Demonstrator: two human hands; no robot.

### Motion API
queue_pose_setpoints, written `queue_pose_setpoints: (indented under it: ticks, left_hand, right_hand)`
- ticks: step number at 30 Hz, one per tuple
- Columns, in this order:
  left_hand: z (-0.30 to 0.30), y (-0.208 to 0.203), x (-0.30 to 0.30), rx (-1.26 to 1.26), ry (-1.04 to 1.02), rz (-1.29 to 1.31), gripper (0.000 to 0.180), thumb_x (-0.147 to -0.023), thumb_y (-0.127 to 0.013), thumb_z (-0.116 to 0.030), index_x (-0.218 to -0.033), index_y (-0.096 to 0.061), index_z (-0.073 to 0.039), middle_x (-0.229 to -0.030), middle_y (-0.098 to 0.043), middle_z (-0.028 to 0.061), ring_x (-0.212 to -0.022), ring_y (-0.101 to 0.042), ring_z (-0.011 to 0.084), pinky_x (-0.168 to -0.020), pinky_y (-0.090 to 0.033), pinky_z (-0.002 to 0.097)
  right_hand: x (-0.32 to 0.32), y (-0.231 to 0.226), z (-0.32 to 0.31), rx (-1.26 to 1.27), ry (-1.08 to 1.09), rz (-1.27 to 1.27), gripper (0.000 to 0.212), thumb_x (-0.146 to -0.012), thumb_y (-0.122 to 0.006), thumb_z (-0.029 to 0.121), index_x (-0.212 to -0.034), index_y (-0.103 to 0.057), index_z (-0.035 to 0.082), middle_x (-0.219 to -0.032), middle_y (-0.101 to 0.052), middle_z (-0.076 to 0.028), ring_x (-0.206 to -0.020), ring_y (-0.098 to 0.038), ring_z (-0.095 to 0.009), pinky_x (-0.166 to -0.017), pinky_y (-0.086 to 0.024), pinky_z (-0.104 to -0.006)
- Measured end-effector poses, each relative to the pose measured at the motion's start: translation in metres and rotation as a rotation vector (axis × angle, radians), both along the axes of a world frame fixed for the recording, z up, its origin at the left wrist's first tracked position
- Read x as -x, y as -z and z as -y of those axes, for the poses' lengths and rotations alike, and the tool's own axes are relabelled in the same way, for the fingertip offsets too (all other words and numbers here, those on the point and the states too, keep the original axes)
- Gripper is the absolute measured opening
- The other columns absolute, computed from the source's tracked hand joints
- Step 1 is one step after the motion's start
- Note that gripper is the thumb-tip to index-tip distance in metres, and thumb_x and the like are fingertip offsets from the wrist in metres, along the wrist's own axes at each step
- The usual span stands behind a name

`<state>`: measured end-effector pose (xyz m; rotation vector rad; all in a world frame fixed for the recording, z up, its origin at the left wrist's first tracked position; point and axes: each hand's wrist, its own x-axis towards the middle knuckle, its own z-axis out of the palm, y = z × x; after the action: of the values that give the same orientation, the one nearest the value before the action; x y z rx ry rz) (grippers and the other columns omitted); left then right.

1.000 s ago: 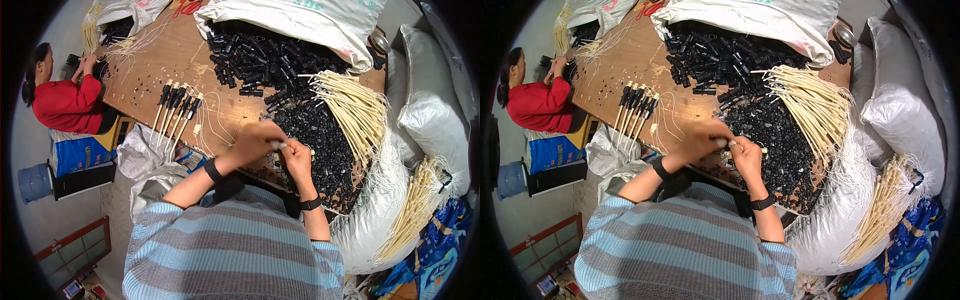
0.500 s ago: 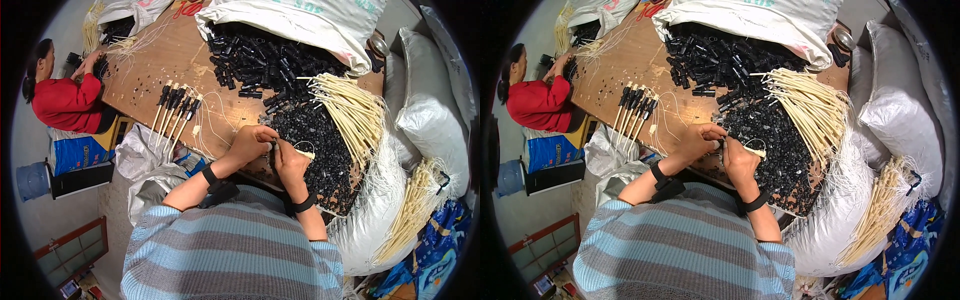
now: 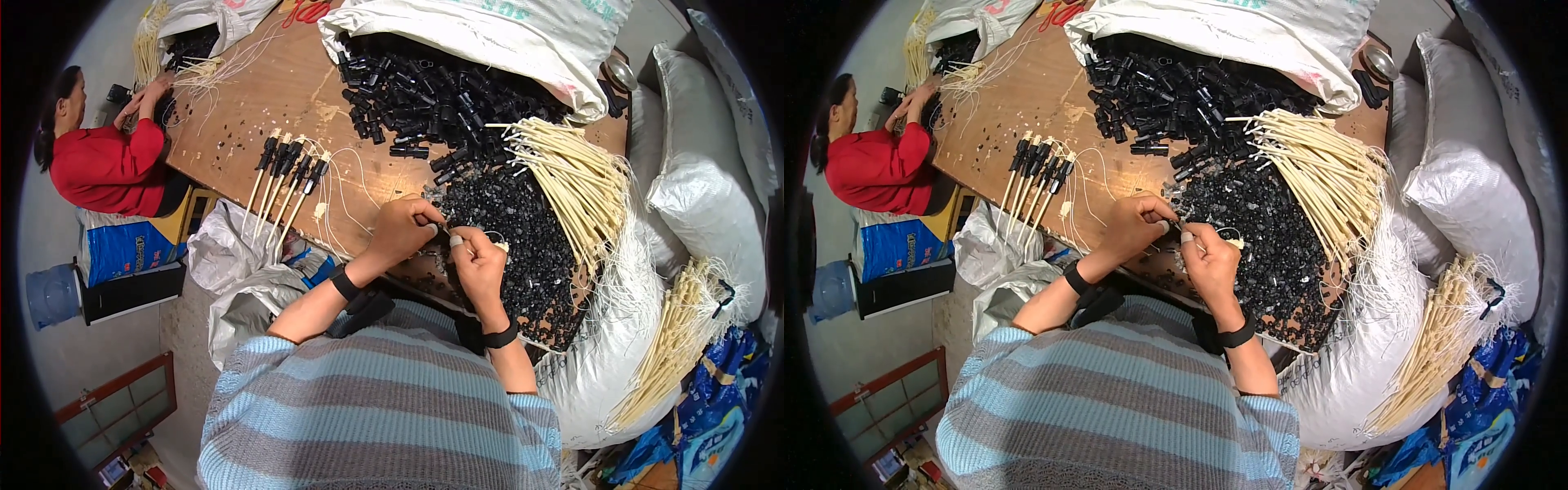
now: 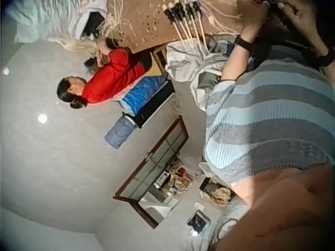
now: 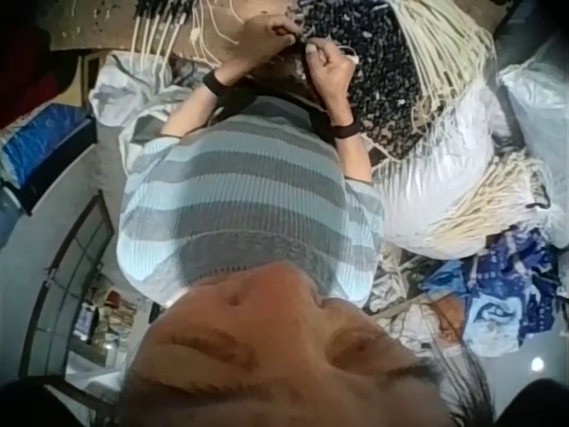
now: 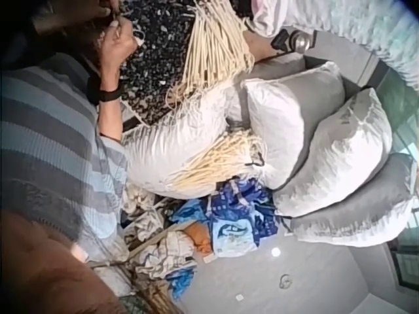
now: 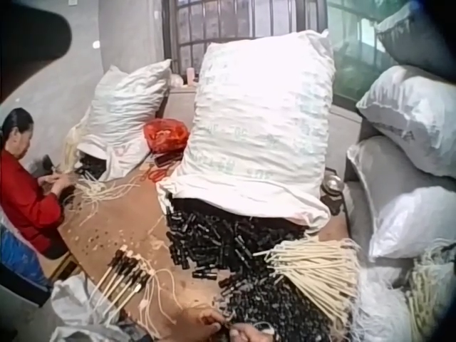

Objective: The person picks up a white cord and a black plastic connector, fits the cord into the connector, and presses a small black piece into the assembly. They then place the completed unit onto a pile of similar assemblies on the table.

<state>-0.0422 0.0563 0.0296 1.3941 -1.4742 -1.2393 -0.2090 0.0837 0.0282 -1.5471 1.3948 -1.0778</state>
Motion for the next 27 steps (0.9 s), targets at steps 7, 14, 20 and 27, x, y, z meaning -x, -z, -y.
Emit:
queue_pose_setpoints:
  ticks: [7, 14, 20, 27]
  left_hand:
    - [0.002, -0.003, 0.002, 0.186, -0.054, 0.134, 0.016, -0.068, -0.064, 0.006, -0.080, -0.070, -0.002, -0.077, -0.061, 0.0017, -0.066, -0.055, 0.0077, -0.059, -0.044, 0.0213]
    - [0.010, -0.011, 0.009, 0.287, -0.097, 0.166, 0.016, -0.061, -0.067, 0.000, -0.075, -0.069, -0.008, -0.076, -0.063, 0.0070, -0.076, -0.062, 0.0239, -0.065, -0.050, 0.0332]
    - [0.012, -0.012, 0.008, 0.480, -0.035, 0.190, 0.019, -0.062, -0.068, 0.005, -0.078, -0.070, -0.006, -0.082, -0.067, 0.0066, -0.078, -0.065, 0.0207, -0.066, -0.051, 0.0285]
    - [0.010, -0.015, 0.010, 0.286, -0.030, 0.259, 0.017, -0.063, -0.068, 0.003, -0.076, -0.071, -0.006, -0.079, -0.066, 0.0054, -0.074, -0.064, 0.0203, -0.063, -0.050, 0.0282]
  right_hand:
    - [-0.003, -0.006, 0.002, 0.040, 0.003, 0.017, 0.009, -0.085, -0.065, 0.002, -0.093, -0.067, 0.001, -0.057, -0.045, 0.007, -0.053, -0.039, 0.000, -0.048, -0.033, -0.0186]
    - [-0.008, -0.008, 0.005, 0.184, 0.111, -0.075, 0.014, -0.083, -0.068, 0.006, -0.097, -0.070, 0.003, -0.052, -0.049, -0.001, -0.045, -0.045, -0.007, -0.045, -0.038, -0.0236]
    - [-0.004, -0.012, 0.009, 0.140, 0.033, -0.173, 0.013, -0.082, -0.067, 0.003, -0.095, -0.070, 0.003, -0.053, -0.047, -0.001, -0.048, -0.044, -0.007, -0.046, -0.038, -0.0230]
    - [-0.002, -0.007, 0.003, 0.342, 0.031, -0.133, 0.009, -0.076, -0.069, 0.001, -0.084, -0.067, 0.004, -0.052, -0.049, -0.003, -0.044, -0.046, -0.009, -0.045, -0.039, -0.0249]
